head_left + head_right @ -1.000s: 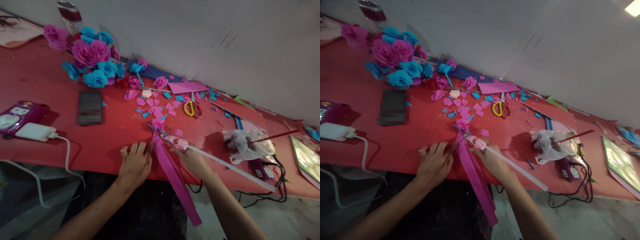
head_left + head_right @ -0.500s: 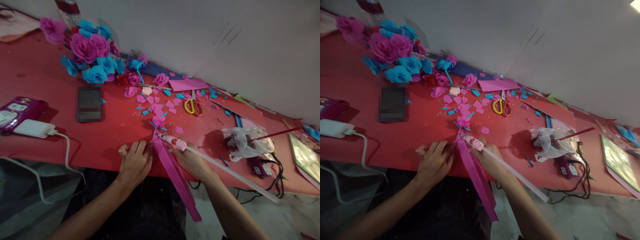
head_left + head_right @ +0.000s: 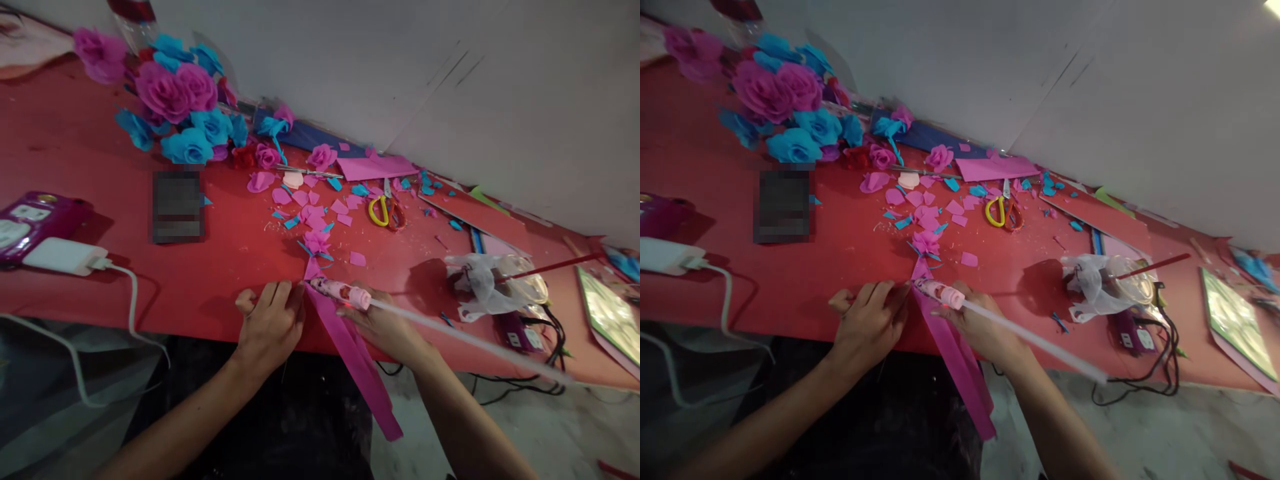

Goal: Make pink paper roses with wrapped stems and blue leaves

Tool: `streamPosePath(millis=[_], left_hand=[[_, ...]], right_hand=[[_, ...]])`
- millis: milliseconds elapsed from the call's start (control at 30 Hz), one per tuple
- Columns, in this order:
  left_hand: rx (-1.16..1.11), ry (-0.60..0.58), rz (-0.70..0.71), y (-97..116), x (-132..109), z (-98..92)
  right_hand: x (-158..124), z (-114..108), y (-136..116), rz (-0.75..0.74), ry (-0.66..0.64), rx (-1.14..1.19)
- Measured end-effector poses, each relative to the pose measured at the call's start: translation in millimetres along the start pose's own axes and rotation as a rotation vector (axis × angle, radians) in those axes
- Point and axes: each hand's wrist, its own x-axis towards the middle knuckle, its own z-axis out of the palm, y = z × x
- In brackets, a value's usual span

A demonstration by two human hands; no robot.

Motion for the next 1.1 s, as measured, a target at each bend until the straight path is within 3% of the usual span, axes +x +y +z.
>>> streamPosePath(millis=[100, 267, 367, 433, 567, 600, 667, 767, 933, 1100], left_hand=[[0.0, 0.002, 0.0, -0.1, -0.2, -0.4], [-0.022, -0.008, -0.01, -0.1, 0.2, -0.7], [-0.021, -0.007, -0.023, -0.5, 2.1, -2.4], [-0.031, -0.019, -0.04, -1.4, 4.3, -4.1], [-0.045, -0.032, -0.063, -3.8, 8.6, -6.6], [-0.043, -0.032, -0.064, -4.3, 9.5, -7.1], [-0.044, -0.036, -0.071, -5.1, 11.0, -8.3], [-0.061, -0.042, -0.09, -5.9, 13.2, -10.1], [-0.124, -0.054, -0.095, -9.0, 15.9, -9.9], [-0.235, -0.07, -0.122, -13.8, 20.5, -7.7]], right_hand=[[0.2, -12.3, 9.4, -0.019, 0.027, -0.058], [10.5, -41.6, 51.6, 0.171, 0.174, -0.45], [14.0, -52.6, 77.8, 0.229, 0.131, -0.769], [12.4, -54.9, 81.4, 0.224, 0.106, -0.854], [9.5, -35.6, 39.5, 0.223, 0.324, -0.683], [11.6, -25.4, 22.8, 0.184, 0.335, -0.552], [21.0, -2.6, -8.9, 0.123, 0.228, -0.287], [42.3, 24.0, -37.0, 0.228, 0.238, -0.132], [62.9, 31.9, -39.2, 0.367, 0.283, -0.141], [64.3, 28.3, -40.3, 0.384, 0.276, -0.173]])
